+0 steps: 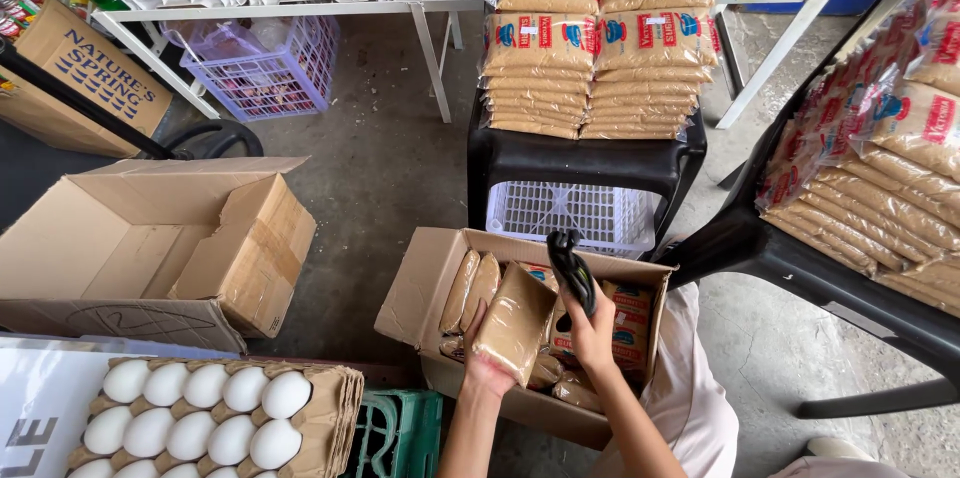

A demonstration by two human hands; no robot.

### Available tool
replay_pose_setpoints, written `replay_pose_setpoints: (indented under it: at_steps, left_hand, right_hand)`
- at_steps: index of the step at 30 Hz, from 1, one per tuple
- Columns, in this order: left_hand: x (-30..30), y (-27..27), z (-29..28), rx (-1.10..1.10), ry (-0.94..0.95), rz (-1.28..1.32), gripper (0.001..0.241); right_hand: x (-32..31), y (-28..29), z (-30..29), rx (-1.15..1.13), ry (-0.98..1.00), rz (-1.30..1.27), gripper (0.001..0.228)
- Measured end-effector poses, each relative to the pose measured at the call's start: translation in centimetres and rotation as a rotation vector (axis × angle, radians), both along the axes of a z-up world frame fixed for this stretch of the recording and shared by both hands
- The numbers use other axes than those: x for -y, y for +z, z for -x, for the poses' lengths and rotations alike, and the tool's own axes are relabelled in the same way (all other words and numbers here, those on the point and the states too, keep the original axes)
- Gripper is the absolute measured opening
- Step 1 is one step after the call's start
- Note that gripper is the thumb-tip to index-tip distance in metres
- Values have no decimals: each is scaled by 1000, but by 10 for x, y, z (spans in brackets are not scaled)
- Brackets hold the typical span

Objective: Clean individual packets of sugar and stack them neatly on a chair in a grocery store.

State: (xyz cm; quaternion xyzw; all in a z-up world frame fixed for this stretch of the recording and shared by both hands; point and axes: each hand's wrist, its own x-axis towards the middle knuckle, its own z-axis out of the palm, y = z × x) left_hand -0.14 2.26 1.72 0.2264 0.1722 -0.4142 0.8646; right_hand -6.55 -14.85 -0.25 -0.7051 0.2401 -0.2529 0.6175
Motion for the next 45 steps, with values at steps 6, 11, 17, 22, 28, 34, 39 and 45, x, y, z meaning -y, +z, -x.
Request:
replay_pose_setpoints:
  at_steps: [6, 11, 17, 22, 28, 34, 39, 45]
  left_hand:
    - [2, -9, 7, 81, -47, 309, 60]
    - [-3, -23, 8, 42, 6, 260, 54]
    - [-9, -87, 7, 27, 27, 309, 57]
    - [-3, -112, -12, -53, 29, 217, 60]
    - [4, -60, -55, 234, -26, 204, 68]
    - [4, -50, -67, 193, 124, 265, 69]
    - [-4, -31, -60, 56, 232, 299, 66]
    - [-2, 34, -38, 113, 174, 313, 85]
  right_hand:
    - [-22, 79, -12, 73, 254, 522, 56]
    - [-47, 66, -7, 16, 218, 539, 50]
    - [-74, 61, 14, 47, 340, 468, 52]
    - [-82, 55, 22, 78, 426, 485, 55]
    - [-84, 50, 23, 216, 361, 525, 65]
    - [-73, 42, 22, 186, 257, 407, 53]
    - [-56, 29, 19, 171, 219, 201, 34]
    - [-43, 23, 15, 44, 17, -60, 28]
